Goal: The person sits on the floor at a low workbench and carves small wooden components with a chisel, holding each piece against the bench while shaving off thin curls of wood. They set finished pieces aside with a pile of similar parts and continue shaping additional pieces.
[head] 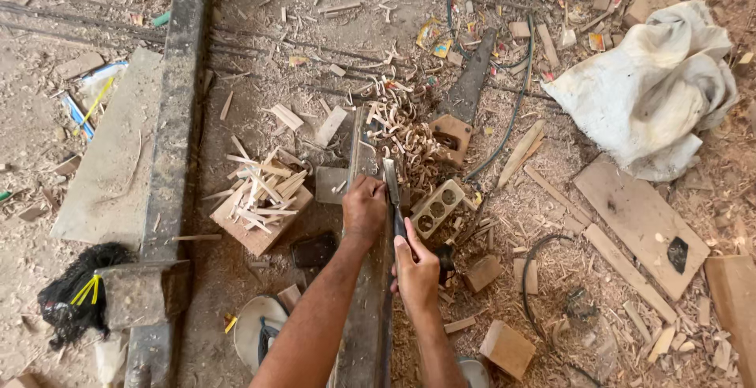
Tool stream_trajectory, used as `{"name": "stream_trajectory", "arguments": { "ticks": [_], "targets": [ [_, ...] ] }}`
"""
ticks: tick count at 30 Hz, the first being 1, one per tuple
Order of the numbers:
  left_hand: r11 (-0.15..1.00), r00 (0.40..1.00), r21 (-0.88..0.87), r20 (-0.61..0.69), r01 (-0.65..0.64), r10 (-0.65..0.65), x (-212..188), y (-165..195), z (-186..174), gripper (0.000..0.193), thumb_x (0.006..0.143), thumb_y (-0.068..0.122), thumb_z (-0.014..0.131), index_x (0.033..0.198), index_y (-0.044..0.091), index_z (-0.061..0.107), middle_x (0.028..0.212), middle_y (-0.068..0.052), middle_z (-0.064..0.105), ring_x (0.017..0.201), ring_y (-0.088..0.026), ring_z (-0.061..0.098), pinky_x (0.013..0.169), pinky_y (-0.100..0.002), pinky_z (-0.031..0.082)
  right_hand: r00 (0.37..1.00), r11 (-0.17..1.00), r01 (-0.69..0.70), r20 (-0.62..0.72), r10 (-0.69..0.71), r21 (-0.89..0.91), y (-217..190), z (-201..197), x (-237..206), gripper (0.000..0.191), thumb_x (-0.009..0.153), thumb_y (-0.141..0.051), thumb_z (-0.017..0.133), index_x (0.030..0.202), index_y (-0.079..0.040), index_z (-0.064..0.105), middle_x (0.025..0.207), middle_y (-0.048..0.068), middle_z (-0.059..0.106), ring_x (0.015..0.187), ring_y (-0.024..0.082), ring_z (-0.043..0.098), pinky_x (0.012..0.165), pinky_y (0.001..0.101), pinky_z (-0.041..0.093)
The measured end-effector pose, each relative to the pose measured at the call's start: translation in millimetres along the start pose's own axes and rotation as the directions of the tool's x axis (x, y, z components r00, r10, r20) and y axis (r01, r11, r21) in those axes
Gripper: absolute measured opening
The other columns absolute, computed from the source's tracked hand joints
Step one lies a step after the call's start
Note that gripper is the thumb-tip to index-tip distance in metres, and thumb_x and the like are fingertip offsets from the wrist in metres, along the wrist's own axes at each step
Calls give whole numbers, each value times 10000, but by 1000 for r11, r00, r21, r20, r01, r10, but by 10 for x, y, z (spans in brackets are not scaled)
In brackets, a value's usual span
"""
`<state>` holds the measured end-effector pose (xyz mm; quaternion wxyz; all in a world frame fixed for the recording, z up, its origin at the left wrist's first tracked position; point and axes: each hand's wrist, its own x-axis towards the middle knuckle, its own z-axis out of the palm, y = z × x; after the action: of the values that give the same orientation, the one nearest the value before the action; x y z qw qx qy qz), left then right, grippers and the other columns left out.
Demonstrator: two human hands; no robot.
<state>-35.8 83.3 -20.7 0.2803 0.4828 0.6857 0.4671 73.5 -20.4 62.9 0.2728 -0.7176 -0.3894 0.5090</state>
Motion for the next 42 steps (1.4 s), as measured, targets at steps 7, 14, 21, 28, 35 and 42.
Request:
{"name": "stream_trajectory", "arguments": {
  "ticks": [7,14,21,28,35,42],
  "targets": [
    [997,996,22,-57,-71,72,0,-24,16,51,860,54,747,826,22,725,903,-111,700,774,-300,701,703,-415,580,1000,999,29,-2,-29,20,-192,41,171,524,992,-243,561,1508,-177,492,590,30,572,385,105,462,323,253,418],
    [993,993,50,-51,-103,106,14,-121,98,45,859,50,739,859,11,715,917,-131,690,780,-313,691,702,-426,576,1000,999,11,6,-11,52,-190,38,99,518,987,-229,572,1498,-170,516,564,35,558,383,90,477,319,243,421],
    [985,960,-93,-253,-147,119,65,-63,-12,85,879,56,769,894,-8,716,899,-158,675,798,-335,659,702,-433,540,986,749,-134,166,32,649,-181,-159,357,557,999,-278,540,1529,-116,481,653,-15,498,455,76,489,304,205,359],
    [966,768,-130,-586,225,-258,-97,-264,-917,93,948,116,726,958,27,698,897,-86,665,723,-189,622,580,-328,536,997,766,-41,76,-10,641,-151,-407,162,624,970,-262,584,1561,-109,457,707,-14,526,510,83,532,336,209,380],
    [976,791,-188,-579,109,-199,-108,-184,-1145,245,959,147,743,1135,37,612,827,-112,608,700,-193,562,608,-313,501,993,791,119,-65,-100,601,-622,-1086,-185,641,937,-252,648,1545,-110,501,683,-4,561,491,78,520,323,203,403],
    [859,931,368,218,-355,292,-557,89,163,113,938,47,643,997,68,737,989,-94,662,891,-229,636,816,-403,551,940,800,312,-287,-183,512,-842,-1700,-756,640,950,-162,645,1555,-41,473,723,17,616,524,86,579,316,199,420]
  ]
}}
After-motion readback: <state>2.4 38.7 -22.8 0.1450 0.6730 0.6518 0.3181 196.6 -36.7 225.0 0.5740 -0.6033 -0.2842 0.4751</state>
